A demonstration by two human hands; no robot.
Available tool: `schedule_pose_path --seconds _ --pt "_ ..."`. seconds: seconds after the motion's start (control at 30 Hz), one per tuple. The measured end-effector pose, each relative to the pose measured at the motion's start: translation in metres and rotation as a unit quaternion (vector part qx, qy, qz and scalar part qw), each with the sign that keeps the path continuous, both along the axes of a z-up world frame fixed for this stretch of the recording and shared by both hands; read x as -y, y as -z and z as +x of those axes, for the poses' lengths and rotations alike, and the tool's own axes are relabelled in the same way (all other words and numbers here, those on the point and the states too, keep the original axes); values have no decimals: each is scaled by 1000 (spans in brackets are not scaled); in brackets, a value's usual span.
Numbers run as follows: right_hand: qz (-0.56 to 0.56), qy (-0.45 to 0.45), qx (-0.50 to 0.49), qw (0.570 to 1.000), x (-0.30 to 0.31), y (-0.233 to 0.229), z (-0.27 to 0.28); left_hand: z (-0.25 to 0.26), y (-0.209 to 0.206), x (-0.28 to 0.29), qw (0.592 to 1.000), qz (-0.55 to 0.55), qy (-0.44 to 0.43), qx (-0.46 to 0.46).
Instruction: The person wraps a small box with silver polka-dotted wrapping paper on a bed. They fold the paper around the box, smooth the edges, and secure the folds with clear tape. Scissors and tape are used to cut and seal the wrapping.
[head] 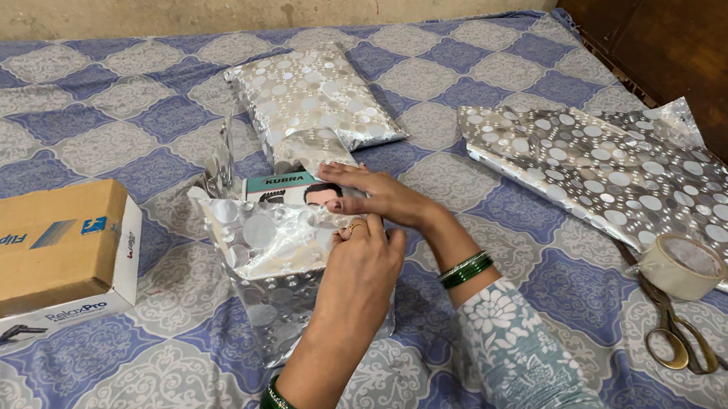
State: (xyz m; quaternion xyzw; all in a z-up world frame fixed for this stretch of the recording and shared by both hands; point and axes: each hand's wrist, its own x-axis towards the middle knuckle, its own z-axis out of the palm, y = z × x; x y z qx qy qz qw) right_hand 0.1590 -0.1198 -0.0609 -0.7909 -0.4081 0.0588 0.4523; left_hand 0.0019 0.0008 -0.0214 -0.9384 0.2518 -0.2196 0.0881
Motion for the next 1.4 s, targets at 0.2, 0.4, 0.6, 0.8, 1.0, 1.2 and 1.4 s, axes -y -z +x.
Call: schedule_pose_path --seconds 0.2,0.4,0.6,0.8,1.0,1.2,1.4 --pt "-62 -16 -2 998 4 -7 6 -2 0 3 1000 0 -10 8" --pt "-34 -14 -11 999 0 2 12 -5 -1 1 999 -47 -12 15" --pt "-9 -9 -41 999 1 8 15 -11 5 -15 973 -226 37 -19" --pt "-10 -13 -11 1000 4 10 18 -11 12 -26 916 -393 84 -15" --pt "-86 36 73 993 -9 30 25 -10 19 -26 902 -420 97 2" --pt "-109 65 137 982 -21 52 19 -11 21 -27 899 -420 116 54" --pt "-120 108 135 978 -24 38 2 -26 9 -30 907 -397 77 116"
